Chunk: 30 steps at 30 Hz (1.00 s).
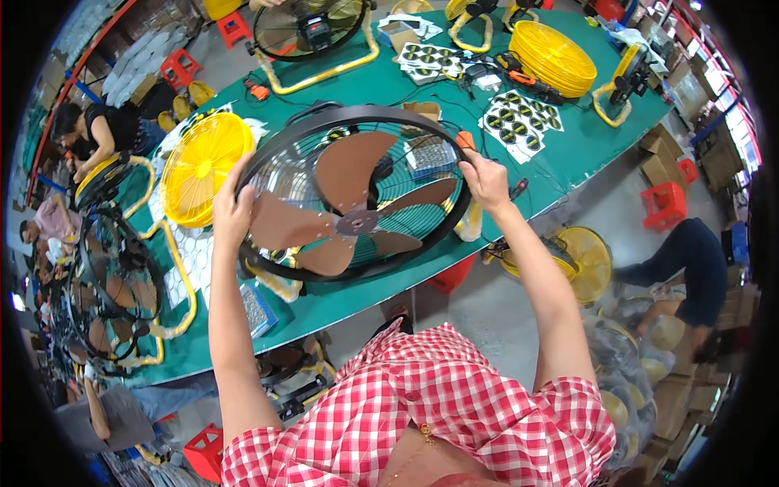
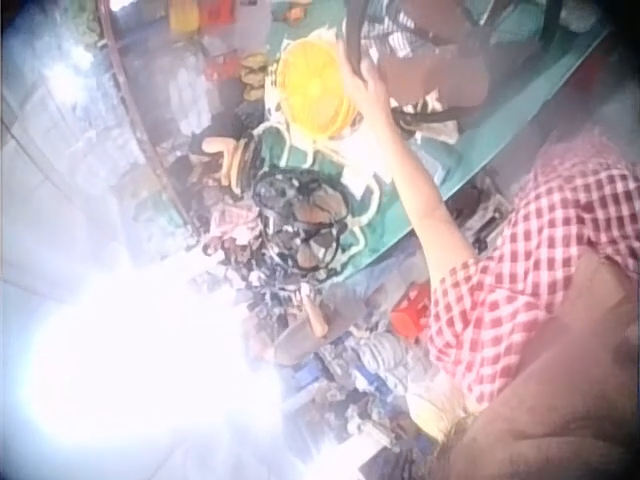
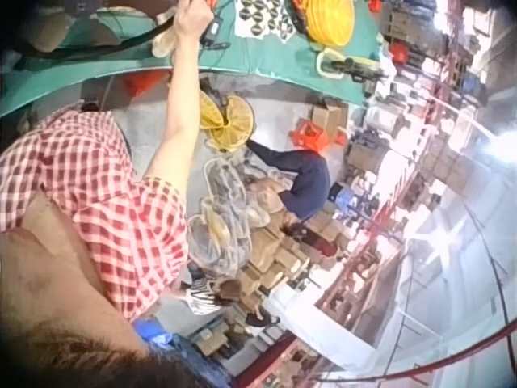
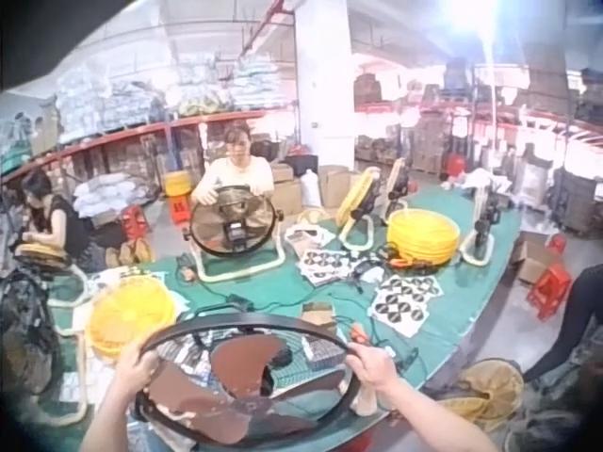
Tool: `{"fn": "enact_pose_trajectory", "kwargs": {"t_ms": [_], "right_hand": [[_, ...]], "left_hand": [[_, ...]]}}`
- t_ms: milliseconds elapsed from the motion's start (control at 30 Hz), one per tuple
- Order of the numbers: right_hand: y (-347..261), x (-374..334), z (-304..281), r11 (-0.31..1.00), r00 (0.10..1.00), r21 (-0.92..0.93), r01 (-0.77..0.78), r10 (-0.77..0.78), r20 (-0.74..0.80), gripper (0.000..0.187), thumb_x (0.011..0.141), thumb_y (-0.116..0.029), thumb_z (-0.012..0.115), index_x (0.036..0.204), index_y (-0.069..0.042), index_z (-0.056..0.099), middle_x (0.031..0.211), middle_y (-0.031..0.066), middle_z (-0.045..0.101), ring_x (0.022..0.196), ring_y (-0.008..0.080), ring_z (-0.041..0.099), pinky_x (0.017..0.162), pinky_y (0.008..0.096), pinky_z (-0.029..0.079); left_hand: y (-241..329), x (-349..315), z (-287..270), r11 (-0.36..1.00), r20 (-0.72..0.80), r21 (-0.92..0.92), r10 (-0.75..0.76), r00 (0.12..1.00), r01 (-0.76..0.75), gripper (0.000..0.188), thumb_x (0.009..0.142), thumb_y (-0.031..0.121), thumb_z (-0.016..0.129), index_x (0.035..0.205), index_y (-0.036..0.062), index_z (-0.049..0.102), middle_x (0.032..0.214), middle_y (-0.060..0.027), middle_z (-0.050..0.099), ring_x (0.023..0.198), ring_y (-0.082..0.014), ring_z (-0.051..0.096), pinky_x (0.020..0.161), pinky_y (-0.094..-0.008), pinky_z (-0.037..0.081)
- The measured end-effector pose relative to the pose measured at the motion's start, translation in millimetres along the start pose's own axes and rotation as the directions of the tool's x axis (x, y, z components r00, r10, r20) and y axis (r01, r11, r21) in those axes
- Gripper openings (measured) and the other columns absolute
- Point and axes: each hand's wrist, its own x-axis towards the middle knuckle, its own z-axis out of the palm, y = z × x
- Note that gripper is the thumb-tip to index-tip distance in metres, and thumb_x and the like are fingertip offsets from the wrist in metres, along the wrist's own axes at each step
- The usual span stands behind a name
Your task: Assemble a handheld industrial fan by attaching the front grille with screws using a power driver and applying a brand label.
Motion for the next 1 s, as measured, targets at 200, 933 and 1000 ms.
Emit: {"fn": "enact_pose_trajectory", "kwargs": {"t_ms": [200, 933, 1000], "right_hand": [[-29.7, 32.5, -1.7, 0.859, 0.933, 0.421, -0.291, 0.157, 0.324, 0.044, 0.092, -0.037, 0.045, 0.119, -0.003, 0.050, 0.099, 0.0117, 0.061, 0.090, 0.0205, 0.060, 0.079, 0.0282, 0.044], [26.3, 61.1, 81.3, 0.620, 0.478, 0.093, -0.779, 0.492, 0.728, 0.068, 0.088, -0.060, 0.031, 0.079, 0.001, 0.060, 0.064, 0.0152, 0.060, 0.046, 0.0248, 0.060, 0.044, 0.0354, 0.050], [47.3, 58.5, 72.1, 0.733, 0.483, 0.068, -0.677, 0.373, 0.792, 0.068, 0.089, -0.057, 0.030, 0.082, 0.003, 0.059, 0.064, 0.0162, 0.060, 0.055, 0.0280, 0.062, 0.053, 0.0369, 0.050]], "left_hand": [[-39.8, -39.0, 0.6, 0.983, -0.051, -0.147, -0.122, 0.991, 0.113, 0.053, 0.093, 0.039, 0.041, 0.114, -0.0087, 0.051, 0.108, -0.0185, 0.059, 0.099, -0.0245, 0.056, 0.088, -0.0318, 0.040], [-102.1, 38.0, 62.7, 0.530, 0.468, -0.211, -0.683, 0.561, 0.821, 0.060, 0.087, 0.056, 0.042, 0.103, 0.0006, 0.062, 0.090, -0.0085, 0.064, 0.074, -0.0144, 0.059, 0.068, -0.0246, 0.045], [-98.8, 40.0, 69.8, 0.569, 0.378, -0.214, -0.701, 0.604, 0.794, 0.059, 0.088, 0.053, 0.043, 0.101, -0.0014, 0.062, 0.088, -0.0075, 0.064, 0.073, -0.0150, 0.058, 0.068, -0.0254, 0.045]]}}
